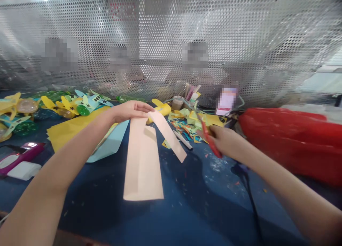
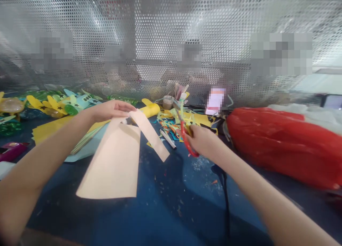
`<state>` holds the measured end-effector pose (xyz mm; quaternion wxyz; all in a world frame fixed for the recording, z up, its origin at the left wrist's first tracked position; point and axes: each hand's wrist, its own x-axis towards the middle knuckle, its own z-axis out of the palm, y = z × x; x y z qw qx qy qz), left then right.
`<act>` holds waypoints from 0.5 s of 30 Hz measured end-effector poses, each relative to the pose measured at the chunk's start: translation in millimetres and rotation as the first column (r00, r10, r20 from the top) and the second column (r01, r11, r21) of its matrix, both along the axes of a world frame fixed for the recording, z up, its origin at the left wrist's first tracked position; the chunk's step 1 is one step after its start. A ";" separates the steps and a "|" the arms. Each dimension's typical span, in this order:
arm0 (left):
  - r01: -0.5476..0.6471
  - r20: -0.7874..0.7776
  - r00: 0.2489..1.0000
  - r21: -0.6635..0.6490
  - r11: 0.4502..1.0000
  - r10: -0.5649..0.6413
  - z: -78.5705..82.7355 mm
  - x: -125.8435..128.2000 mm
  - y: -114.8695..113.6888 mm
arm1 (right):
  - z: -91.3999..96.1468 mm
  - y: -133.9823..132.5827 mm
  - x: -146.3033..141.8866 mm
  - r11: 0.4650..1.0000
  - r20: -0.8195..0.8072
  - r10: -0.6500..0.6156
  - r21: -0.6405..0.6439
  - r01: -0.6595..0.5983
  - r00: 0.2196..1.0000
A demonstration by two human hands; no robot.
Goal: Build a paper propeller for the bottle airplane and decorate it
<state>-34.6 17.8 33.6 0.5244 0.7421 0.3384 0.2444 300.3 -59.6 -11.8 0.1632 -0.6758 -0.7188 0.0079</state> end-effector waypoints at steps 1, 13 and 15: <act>-0.022 0.020 1.000 -0.003 1.000 0.022 0.7 -2.1 0.0 | -9.5 8.1 2.4 0.999 0.041 -0.016 -0.035 0.018 0.999; 0.030 0.127 0.992 -0.057 0.998 -0.023 4.3 -1.5 -10.8 | -30.3 0.1 -24.4 0.941 -0.486 0.330 0.103 -0.322 0.809; 0.049 0.103 0.994 -0.034 0.998 -0.046 4.5 5.9 -15.5 | -31.7 -8.0 -36.2 0.869 -0.744 0.349 0.030 -0.493 0.569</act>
